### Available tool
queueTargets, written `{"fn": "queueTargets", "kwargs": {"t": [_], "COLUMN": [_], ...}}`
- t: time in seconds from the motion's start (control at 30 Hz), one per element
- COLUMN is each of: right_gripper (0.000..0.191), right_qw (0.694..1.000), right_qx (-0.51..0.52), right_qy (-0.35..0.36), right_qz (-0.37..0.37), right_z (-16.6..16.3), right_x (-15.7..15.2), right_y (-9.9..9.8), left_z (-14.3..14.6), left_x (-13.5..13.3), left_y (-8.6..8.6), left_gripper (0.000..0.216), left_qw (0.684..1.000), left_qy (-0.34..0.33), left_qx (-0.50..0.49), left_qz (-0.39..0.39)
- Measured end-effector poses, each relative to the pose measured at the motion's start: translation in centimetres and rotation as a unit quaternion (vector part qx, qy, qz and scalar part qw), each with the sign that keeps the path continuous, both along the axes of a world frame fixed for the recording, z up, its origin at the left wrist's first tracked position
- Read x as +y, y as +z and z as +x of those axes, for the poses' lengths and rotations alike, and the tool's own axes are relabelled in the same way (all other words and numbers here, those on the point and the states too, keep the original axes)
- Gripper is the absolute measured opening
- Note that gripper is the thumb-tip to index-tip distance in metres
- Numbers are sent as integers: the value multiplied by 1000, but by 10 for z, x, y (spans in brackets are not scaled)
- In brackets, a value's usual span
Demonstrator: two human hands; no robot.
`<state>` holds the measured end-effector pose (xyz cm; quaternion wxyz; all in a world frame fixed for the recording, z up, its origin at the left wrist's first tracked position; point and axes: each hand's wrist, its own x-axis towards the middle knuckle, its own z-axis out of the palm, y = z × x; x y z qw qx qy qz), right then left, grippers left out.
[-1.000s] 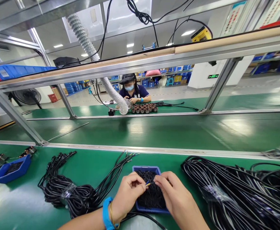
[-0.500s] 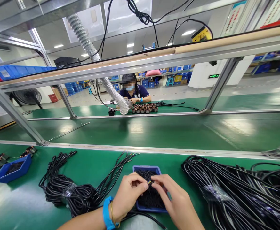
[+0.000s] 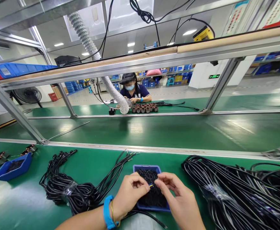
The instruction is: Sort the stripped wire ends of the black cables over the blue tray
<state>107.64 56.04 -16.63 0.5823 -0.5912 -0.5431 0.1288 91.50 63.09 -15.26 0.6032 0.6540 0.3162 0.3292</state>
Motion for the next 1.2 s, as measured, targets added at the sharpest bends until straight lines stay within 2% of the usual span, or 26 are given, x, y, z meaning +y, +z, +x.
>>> {"fn": "queueTargets", "kwargs": {"t": [0.17, 0.3, 0.63, 0.77, 0.97, 1.2], "right_gripper": [22, 25, 29, 26, 24, 23], "right_qw": [997, 995, 998, 1000, 998, 997], "right_qx": [-59, -63, 51, 3, -49, -69], "right_qy": [-16, -38, 19, 14, 44, 38], "right_qz": [42, 65, -15, -4, -9, -6], "right_z": [-4, -9, -2, 4, 10, 7], "right_x": [1, 0, 1, -1, -4, -3], "right_y": [8, 13, 9, 12, 19, 12], "left_z": [0, 0, 0, -2, -3, -3], "left_x": [1, 0, 0, 0, 0, 1], "left_y": [-1, -1, -2, 0, -1, -4], "left_gripper": [18, 19, 32, 27, 24, 25], "left_qw": [1000, 1000, 999, 1000, 1000, 999], "left_qy": [2, 0, -15, -23, -24, -37], "left_qx": [-5, -7, -28, -12, 13, 4], "left_qz": [-5, -7, -42, -14, 6, 5]}}
